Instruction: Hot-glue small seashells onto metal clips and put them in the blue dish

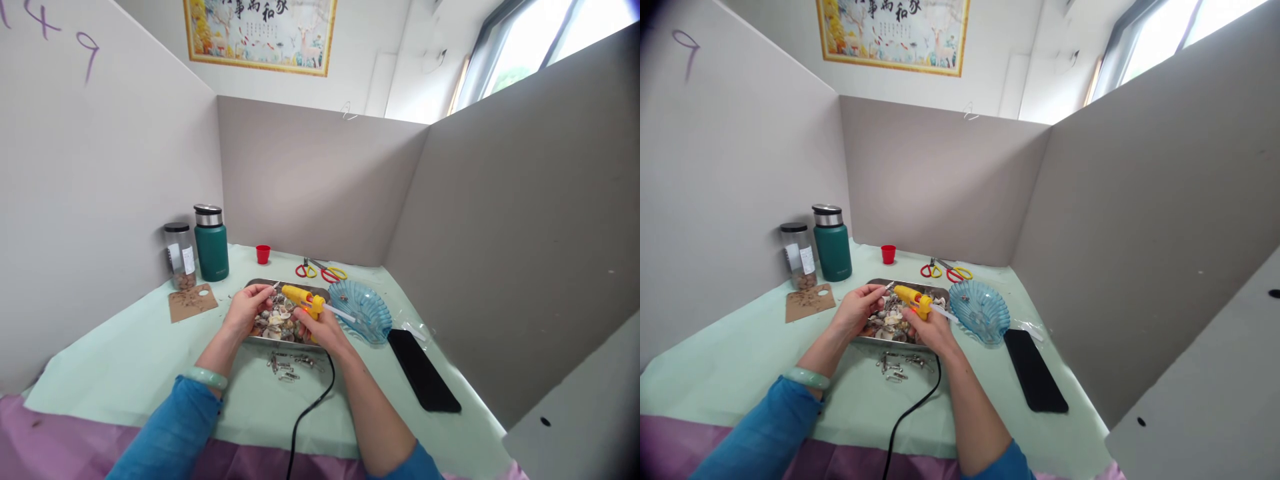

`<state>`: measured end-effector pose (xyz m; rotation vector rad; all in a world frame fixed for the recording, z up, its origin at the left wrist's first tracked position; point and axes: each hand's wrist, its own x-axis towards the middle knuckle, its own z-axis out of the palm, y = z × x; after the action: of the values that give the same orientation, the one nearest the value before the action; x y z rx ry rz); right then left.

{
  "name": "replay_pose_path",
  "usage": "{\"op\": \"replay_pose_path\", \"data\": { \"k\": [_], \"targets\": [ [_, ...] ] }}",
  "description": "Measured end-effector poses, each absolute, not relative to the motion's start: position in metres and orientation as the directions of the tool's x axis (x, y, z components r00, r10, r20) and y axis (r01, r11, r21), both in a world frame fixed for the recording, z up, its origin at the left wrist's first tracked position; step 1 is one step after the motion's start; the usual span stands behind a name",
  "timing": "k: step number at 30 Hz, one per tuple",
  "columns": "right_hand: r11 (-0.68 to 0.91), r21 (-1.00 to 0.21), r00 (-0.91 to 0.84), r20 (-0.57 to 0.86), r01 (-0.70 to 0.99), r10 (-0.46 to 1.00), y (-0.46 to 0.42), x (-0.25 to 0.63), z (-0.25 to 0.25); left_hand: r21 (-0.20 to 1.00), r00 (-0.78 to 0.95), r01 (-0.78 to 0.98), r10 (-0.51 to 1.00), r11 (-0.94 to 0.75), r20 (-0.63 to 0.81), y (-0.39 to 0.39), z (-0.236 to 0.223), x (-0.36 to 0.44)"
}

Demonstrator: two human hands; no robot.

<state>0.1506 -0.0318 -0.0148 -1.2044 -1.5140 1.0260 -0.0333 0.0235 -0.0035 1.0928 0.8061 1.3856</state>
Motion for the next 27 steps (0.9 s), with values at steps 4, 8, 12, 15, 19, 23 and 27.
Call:
{"op": "replay_pose_path", "data": {
  "k": [4, 8, 12, 15, 19, 23, 27],
  "targets": [
    [0.185, -0.955, -0.102, 0.166, 0.230, 0.981, -0.0337, 0.1496, -0.0123, 0.932, 0.064, -0.336, 0.984, -0.133, 0.164, 0.0226, -0.0026, -0.0327],
    [0.175, -0.961, -0.085, 0.160, 0.213, 0.983, -0.0329, 0.1495, -0.0127, 0.932, 0.059, -0.336, 0.984, -0.137, 0.166, 0.0217, -0.0016, -0.0327],
    [0.189, -0.962, -0.091, 0.174, 0.195, 0.980, -0.0318, 0.1504, -0.0140, 0.930, 0.059, -0.339, 0.984, -0.140, 0.169, 0.0218, -0.0015, -0.0329],
    [0.186, -0.961, -0.098, 0.169, 0.207, 0.981, -0.0322, 0.1507, -0.0141, 0.932, 0.063, -0.334, 0.983, -0.140, 0.171, 0.0214, -0.0012, -0.0326],
    [0.180, -0.961, -0.097, 0.163, 0.209, 0.982, -0.0321, 0.1506, -0.0149, 0.936, 0.061, -0.320, 0.983, -0.147, 0.176, 0.0208, -0.0011, -0.0319],
    [0.190, -0.957, -0.102, 0.171, 0.221, 0.980, -0.0302, 0.1508, -0.0171, 0.940, 0.056, -0.303, 0.982, -0.157, 0.182, 0.0219, -0.0025, -0.0322],
    [0.185, -0.958, -0.099, 0.166, 0.220, 0.981, -0.0299, 0.1510, -0.0170, 0.943, 0.056, -0.287, 0.980, -0.165, 0.189, 0.0232, -0.0042, -0.0328]
  ]
}}
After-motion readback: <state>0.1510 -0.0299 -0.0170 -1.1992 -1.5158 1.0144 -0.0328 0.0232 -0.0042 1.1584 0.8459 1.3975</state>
